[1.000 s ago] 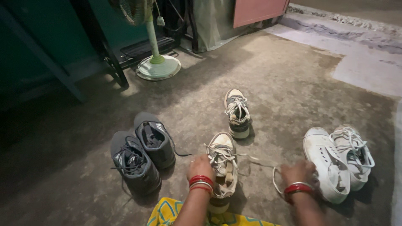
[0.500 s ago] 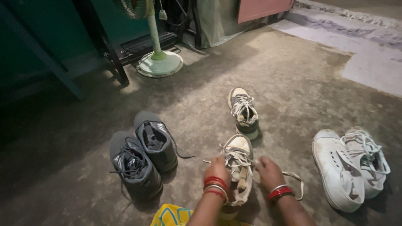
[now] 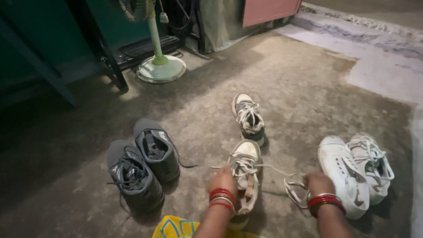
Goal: The person sits on the floor and laces a pair of worn white sneakers by hand, threading the laces through the eyelets and tying them. Other shoes are visible nearby but not handled.
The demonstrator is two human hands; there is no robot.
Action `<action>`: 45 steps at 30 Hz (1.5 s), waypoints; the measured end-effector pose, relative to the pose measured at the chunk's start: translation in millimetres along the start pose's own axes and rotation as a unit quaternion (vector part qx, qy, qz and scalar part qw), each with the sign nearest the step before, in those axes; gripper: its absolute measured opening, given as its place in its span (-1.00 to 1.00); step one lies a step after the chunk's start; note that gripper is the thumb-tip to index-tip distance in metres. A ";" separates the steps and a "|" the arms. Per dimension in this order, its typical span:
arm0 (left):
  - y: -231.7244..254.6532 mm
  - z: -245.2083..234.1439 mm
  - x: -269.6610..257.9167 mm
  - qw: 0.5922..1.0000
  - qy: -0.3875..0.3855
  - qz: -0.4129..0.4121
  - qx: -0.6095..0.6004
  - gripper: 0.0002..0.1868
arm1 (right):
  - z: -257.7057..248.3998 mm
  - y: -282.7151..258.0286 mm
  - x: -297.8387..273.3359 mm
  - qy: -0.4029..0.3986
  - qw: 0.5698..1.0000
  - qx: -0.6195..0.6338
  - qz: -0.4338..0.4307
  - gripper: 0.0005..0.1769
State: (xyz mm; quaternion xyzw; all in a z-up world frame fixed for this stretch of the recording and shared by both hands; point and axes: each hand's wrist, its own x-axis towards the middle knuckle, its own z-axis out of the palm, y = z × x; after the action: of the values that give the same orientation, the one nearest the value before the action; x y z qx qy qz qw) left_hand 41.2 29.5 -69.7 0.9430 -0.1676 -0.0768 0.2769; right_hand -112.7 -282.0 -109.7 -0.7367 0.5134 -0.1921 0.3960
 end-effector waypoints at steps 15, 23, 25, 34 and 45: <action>17.5 -30.0 -17.0 0.999 -0.006 0.042 -0.012 -0.46 | 26.8 -70.0 -61.2 -0.248 0.939 0.238 0.024 -0.83; 67.6 -50.0 -55.8 0.943 0.032 0.250 -0.216 -0.48 | -46.2 -154.3 -129.5 -0.387 0.734 0.558 0.000 -0.68; 78.8 -42.9 -75.2 0.898 -0.157 0.197 -0.362 -0.39 | -41.0 -162.5 -143.2 -0.394 0.697 0.599 0.009 -0.62; 64.4 -14.6 -71.2 0.800 -0.334 0.123 -0.483 -0.68 | -60.8 -135.8 -110.1 -0.345 0.644 0.680 0.060 -0.81; 41.4 -74.3 -23.6 0.623 -0.095 -0.080 -0.773 -0.80 | -87.1 -37.0 -14.1 -0.270 0.898 0.327 0.121 -0.86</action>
State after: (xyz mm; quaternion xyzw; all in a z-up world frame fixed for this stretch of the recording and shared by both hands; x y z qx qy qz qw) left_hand 25.5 42.2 16.2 0.3793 0.0040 -0.2888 0.8791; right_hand -156.1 -297.0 -25.7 -0.5218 0.3802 -0.0936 0.7579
